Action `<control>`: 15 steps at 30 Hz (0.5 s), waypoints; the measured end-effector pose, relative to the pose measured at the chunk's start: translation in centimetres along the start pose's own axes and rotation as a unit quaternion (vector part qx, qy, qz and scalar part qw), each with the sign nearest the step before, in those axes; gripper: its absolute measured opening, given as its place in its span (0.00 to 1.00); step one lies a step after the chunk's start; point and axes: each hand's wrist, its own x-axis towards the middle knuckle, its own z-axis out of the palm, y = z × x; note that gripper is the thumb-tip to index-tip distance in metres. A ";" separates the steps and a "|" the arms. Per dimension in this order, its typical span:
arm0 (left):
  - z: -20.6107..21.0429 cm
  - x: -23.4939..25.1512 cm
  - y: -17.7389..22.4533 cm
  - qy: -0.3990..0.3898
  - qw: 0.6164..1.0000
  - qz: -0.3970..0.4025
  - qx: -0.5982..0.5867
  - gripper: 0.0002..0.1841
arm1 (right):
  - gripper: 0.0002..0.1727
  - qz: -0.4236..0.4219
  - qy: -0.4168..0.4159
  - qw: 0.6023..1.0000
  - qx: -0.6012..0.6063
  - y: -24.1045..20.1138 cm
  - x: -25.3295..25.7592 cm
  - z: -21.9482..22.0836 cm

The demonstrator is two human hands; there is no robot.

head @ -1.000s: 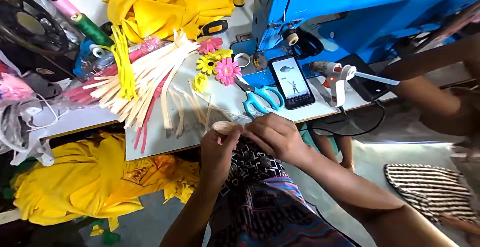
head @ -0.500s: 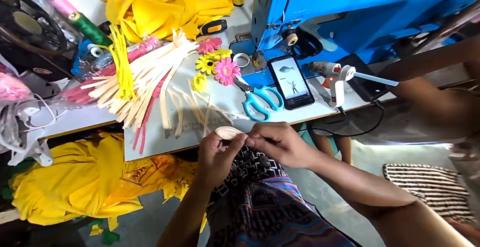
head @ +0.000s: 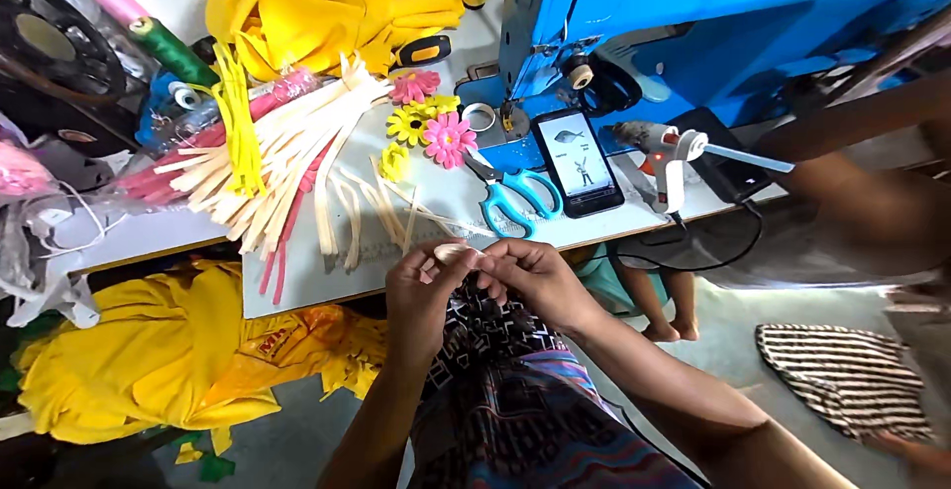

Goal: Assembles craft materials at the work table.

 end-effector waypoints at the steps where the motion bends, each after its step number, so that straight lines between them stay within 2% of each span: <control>1: 0.1 0.0 0.0 0.000 1.000 0.000 -0.002 0.10 | 0.07 0.003 0.011 1.000 0.021 0.0 0.1 0.1; 5: 0.2 0.0 -0.1 0.006 1.000 -0.013 0.006 0.08 | 0.07 -0.013 0.060 0.997 0.045 0.2 0.2 0.3; 11: 0.7 -0.1 -0.5 0.020 0.999 -0.016 0.023 0.07 | 0.06 -0.090 0.107 0.990 -0.008 1.1 0.3 0.5; 15: 0.7 0.0 0.0 0.000 0.994 -0.103 -0.041 0.07 | 0.10 -0.071 0.097 0.990 0.079 1.1 0.2 0.8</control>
